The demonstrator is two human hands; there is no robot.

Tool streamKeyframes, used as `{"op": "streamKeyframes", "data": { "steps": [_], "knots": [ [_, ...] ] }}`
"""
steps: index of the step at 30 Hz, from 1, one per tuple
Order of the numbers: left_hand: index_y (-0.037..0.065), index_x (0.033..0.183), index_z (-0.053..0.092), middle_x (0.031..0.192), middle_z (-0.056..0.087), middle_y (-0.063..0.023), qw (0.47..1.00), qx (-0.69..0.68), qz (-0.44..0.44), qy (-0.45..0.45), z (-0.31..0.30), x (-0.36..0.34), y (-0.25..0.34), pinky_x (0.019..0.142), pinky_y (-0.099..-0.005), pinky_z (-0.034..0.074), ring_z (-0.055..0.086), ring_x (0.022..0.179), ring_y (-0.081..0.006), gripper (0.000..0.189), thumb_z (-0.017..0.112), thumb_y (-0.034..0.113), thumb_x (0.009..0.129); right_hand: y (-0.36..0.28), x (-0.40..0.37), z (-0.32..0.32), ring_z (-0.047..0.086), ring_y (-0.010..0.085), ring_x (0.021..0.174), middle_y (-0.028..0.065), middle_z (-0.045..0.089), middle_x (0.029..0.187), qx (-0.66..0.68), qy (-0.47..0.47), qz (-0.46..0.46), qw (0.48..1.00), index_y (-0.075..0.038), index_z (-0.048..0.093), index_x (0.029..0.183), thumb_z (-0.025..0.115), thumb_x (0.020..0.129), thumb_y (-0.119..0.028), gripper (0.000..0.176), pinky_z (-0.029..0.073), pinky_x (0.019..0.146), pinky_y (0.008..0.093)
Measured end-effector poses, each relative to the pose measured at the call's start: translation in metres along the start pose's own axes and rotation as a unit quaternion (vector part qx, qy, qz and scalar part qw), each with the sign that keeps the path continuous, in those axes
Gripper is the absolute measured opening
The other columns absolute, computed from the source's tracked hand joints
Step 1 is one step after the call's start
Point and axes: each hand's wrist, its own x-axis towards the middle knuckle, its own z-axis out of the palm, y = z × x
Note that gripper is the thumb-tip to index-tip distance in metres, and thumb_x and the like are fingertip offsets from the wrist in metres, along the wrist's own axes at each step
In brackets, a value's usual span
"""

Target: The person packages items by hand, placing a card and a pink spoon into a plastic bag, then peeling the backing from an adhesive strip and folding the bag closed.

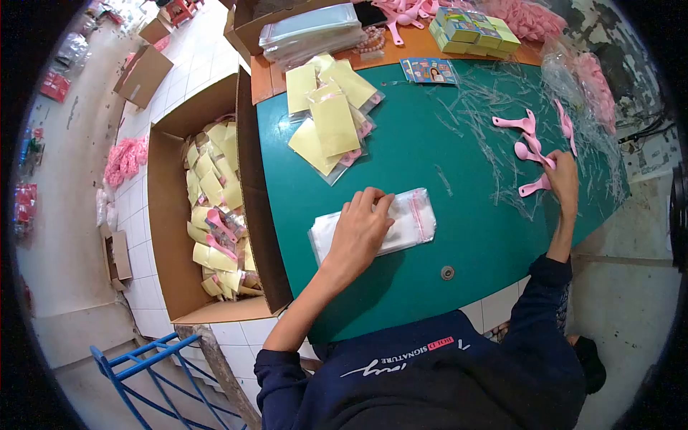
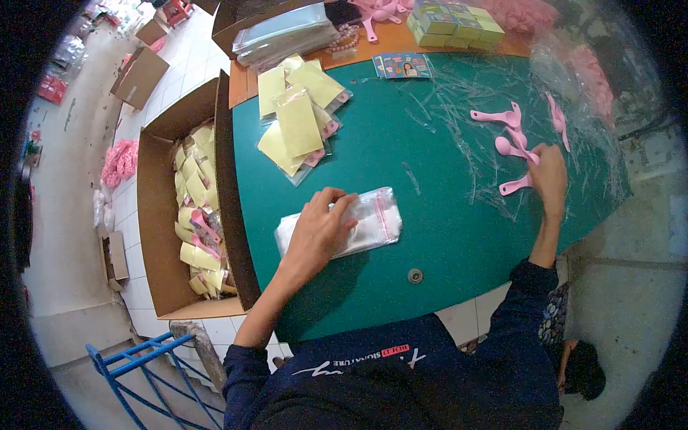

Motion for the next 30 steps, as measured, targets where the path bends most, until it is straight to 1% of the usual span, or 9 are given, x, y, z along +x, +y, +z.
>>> {"op": "streamKeyframes", "data": {
  "steps": [4,7,11,15,17,23,24,27,30],
  "knots": [
    [0.006,0.098,0.060,0.088,0.054,-0.0090,0.997,-0.072,0.009,-0.009,0.004,0.006,-0.006,0.075,-0.0372,0.043,0.054,0.084,-0.0266,0.027,0.067,0.007,0.072,-0.017,0.004,-0.039,0.057,0.0284,0.080,0.0122,0.057,0.085,0.036,0.149,0.006,0.988,-0.005,0.060,0.096,0.058,0.084,-0.019,0.018,0.045,0.073,0.0384],
    [0.007,0.094,0.060,0.081,0.056,-0.0067,0.995,-0.103,0.000,-0.015,0.000,0.009,-0.007,0.073,-0.0371,0.042,0.054,0.081,-0.0261,0.025,0.067,0.006,0.070,-0.025,0.016,-0.057,0.056,0.0204,0.074,0.0065,0.058,0.081,0.306,0.177,0.000,0.935,-0.003,0.059,0.096,0.053,0.090,-0.020,0.019,0.046,0.074,0.0335],
    [0.006,0.091,0.060,0.081,0.061,-0.0068,0.995,-0.097,0.008,0.023,-0.008,0.012,-0.001,0.071,-0.0343,0.047,0.060,0.080,-0.0247,0.020,0.067,0.005,0.073,-0.010,0.035,-0.045,0.049,0.0115,0.068,0.0034,0.054,0.083,0.698,0.113,0.087,0.702,0.002,0.053,0.109,0.048,0.094,-0.020,0.027,0.045,0.070,0.0257],
    [0.005,0.089,0.057,0.081,0.063,-0.0074,0.985,-0.162,-0.021,0.053,-0.009,0.011,-0.004,0.065,-0.0335,0.049,0.063,0.077,-0.0242,0.016,0.065,0.004,0.075,-0.009,0.043,-0.040,0.050,0.0099,0.070,0.0046,0.057,0.090,0.638,-0.053,0.070,0.765,0.003,0.050,0.118,0.051,0.092,-0.020,0.035,0.045,0.070,0.0253],
    [0.004,0.087,0.056,0.081,0.062,-0.0075,0.984,-0.162,-0.023,0.072,-0.010,0.010,-0.006,0.064,-0.0343,0.049,0.063,0.076,-0.0251,0.015,0.065,0.003,0.076,-0.058,0.024,-0.053,0.053,0.0096,0.074,0.0043,0.058,0.095,0.512,-0.022,0.001,0.859,0.000,0.050,0.120,0.054,0.089,-0.023,0.038,0.045,0.068,0.0237],
    [0.000,0.084,0.053,0.087,0.066,-0.0117,0.976,-0.200,-0.009,0.091,-0.018,0.011,-0.005,0.074,-0.0316,0.051,0.066,0.083,-0.0238,0.013,0.063,0.002,0.077,-0.050,0.028,-0.058,0.057,0.0073,0.071,0.0035,0.059,0.091,0.395,-0.116,-0.001,0.911,-0.002,0.057,0.115,0.054,0.088,-0.011,0.029,0.046,0.061,0.0207],
    [0.000,0.085,0.051,0.084,0.066,-0.0114,0.970,-0.226,-0.009,0.086,-0.019,0.012,-0.005,0.073,-0.0318,0.052,0.066,0.082,-0.0239,0.014,0.063,0.002,0.077,-0.056,0.028,-0.057,0.055,0.0068,0.066,0.0022,0.060,0.086,0.192,0.007,0.022,0.981,-0.003,0.060,0.107,0.052,0.088,-0.010,0.022,0.045,0.059,0.0215],
    [0.000,0.089,0.048,0.084,0.067,-0.0125,0.930,-0.360,-0.077,0.015,-0.026,0.013,-0.008,0.074,-0.0305,0.052,0.067,0.085,-0.0207,0.017,0.062,0.003,0.080,-0.083,0.013,-0.061,0.052,0.0056,0.063,0.0008,0.059,0.083,0.263,0.063,-0.042,0.962,-0.004,0.059,0.102,0.051,0.089,-0.010,0.016,0.043,0.055,0.0206],
    [0.001,0.093,0.047,0.086,0.069,-0.0130,0.870,-0.472,-0.140,-0.039,-0.029,0.013,-0.013,0.074,-0.0283,0.051,0.066,0.085,-0.0166,0.019,0.062,0.006,0.084,-0.127,-0.016,-0.056,0.054,0.0099,0.060,0.0045,0.058,0.079,0.408,-0.026,-0.091,0.908,-0.002,0.053,0.106,0.048,0.089,-0.008,0.018,0.044,0.051,0.0249]
  ]
}}
